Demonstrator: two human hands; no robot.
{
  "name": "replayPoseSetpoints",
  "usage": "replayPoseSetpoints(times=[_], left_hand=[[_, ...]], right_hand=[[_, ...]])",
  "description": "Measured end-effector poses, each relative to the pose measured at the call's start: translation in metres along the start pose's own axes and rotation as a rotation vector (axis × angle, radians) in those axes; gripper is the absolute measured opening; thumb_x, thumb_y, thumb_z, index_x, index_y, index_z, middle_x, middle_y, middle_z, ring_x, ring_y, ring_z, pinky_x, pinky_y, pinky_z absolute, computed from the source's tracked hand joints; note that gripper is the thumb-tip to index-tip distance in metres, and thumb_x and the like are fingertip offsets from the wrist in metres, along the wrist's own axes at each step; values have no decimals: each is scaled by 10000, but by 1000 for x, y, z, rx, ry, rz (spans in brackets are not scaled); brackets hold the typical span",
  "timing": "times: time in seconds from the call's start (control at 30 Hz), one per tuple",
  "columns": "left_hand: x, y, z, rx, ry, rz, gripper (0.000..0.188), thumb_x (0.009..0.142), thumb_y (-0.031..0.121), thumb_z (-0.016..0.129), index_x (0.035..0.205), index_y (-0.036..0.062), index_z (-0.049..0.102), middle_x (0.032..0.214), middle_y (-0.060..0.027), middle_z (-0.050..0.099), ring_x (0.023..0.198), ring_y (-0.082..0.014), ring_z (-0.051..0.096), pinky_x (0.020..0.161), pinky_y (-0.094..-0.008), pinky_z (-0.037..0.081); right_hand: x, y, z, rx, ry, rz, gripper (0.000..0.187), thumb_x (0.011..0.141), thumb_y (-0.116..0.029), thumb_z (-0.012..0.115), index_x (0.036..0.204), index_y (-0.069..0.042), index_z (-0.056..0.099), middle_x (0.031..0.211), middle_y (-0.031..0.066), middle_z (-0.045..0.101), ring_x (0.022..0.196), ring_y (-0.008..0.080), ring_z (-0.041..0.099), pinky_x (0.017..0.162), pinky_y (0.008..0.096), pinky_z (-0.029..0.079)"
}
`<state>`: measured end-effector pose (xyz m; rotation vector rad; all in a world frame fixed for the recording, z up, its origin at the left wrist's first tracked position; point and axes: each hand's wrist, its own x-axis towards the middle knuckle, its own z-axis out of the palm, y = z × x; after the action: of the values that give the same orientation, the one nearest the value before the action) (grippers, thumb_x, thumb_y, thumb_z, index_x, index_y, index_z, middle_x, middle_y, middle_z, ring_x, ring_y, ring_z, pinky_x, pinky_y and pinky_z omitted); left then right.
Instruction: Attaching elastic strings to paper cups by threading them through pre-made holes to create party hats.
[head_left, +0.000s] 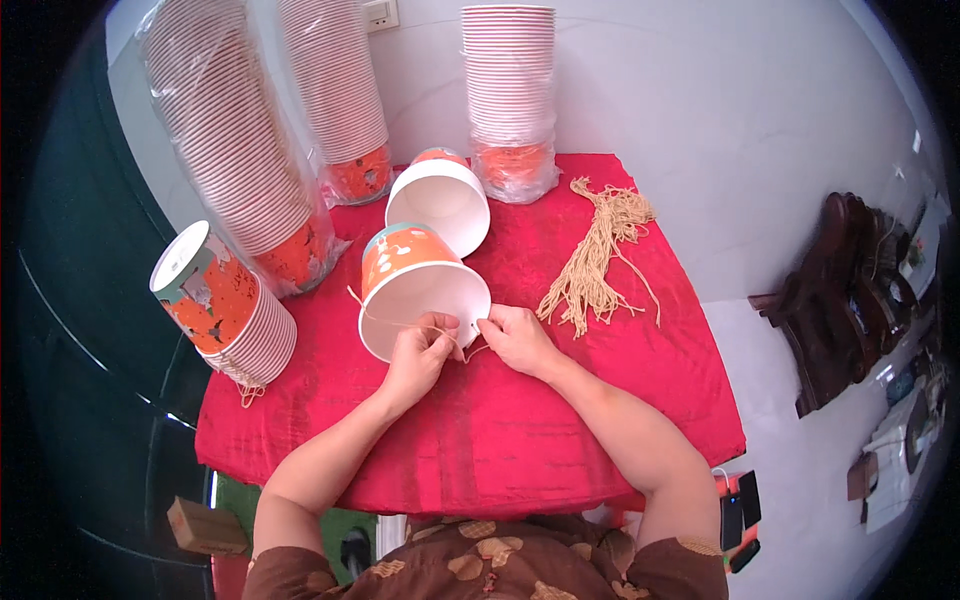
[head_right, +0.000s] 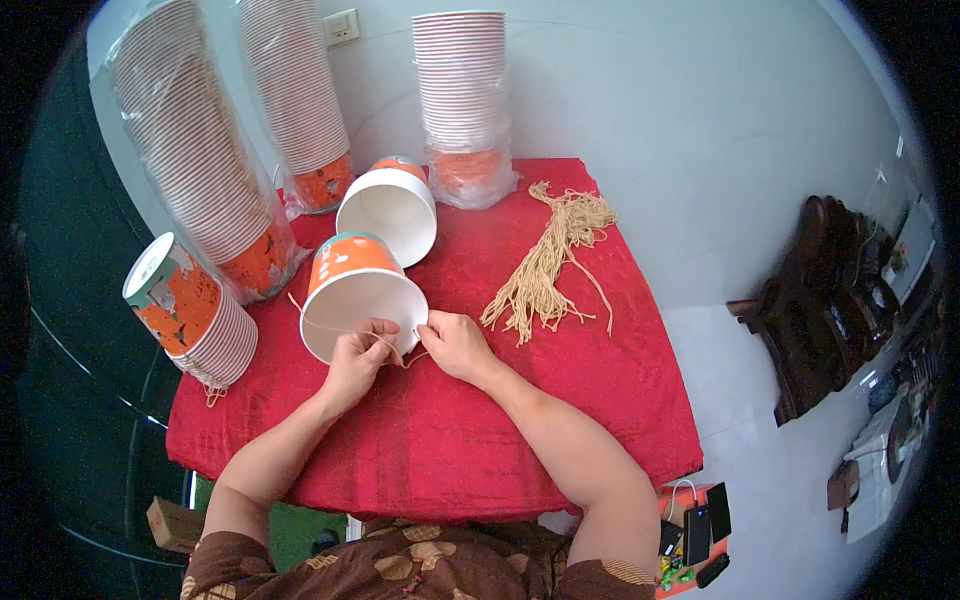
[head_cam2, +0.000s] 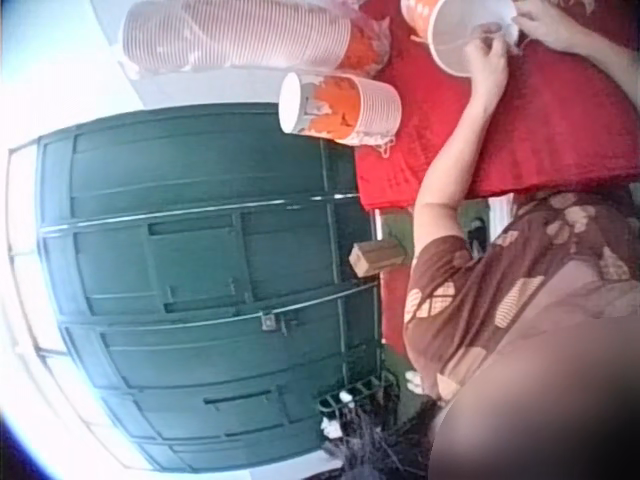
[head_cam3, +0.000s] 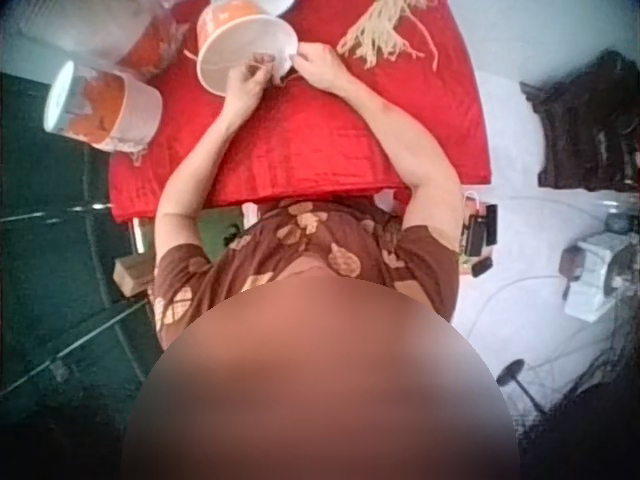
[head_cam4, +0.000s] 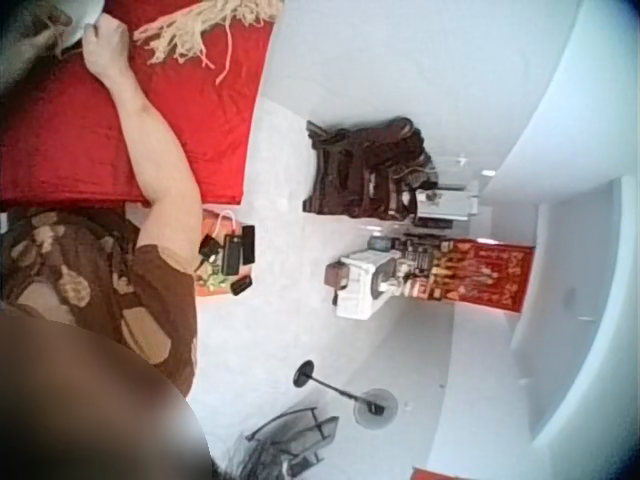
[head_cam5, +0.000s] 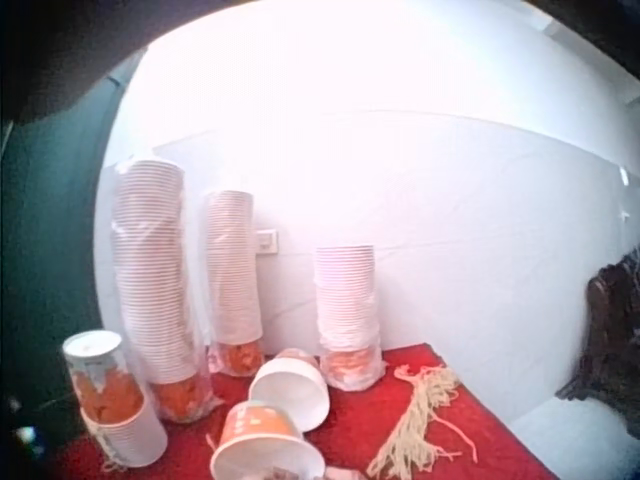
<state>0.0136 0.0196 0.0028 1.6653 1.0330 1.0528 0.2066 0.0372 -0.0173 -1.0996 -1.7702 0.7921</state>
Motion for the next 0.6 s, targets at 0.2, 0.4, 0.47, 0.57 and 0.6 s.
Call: replayPoseSetpoints(times=[0.2,0.4,0.47,0.57,0.6], left_hand=[[-3,-8,0,-146,-7,-39,164,985,77,494,1060,-44,574,768,-78,649,698,-137,614,671,-262,494],[-4,-5,1,-75,4,-46,174,982,66,467,1062,-39,579,776,-75,652,718,-129,602,693,-255,472],[-4,-9,4,-172,27,-34,170,974,37,445,1038,-47,578,749,-78,651,703,-129,606,678,-262,483],[-7,-4,6,-144,36,-24,167,973,36,448,1037,-45,580,751,-77,656,701,-127,604,677,-261,481],[-7,-4,6,-143,38,-24,167,973,36,448,1037,-45,580,751,-77,656,701,-127,604,677,-261,481]], right_hand=[[-1,-4,3,29,31,-36,201,909,-155,557,922,18,657,786,221,666,696,312,677,622,418,504],[1,-1,3,11,45,-69,203,909,-158,555,910,20,653,768,219,660,678,317,673,605,415,504],[0,0,3,19,50,-90,208,907,-164,558,905,21,652,756,224,653,668,325,669,602,418,503],[2,6,4,18,56,-116,212,908,-166,558,900,25,651,754,227,650,666,327,668,602,421,504],[2,6,4,20,55,-118,212,908,-166,558,900,25,651,754,227,650,666,327,668,602,421,504]])
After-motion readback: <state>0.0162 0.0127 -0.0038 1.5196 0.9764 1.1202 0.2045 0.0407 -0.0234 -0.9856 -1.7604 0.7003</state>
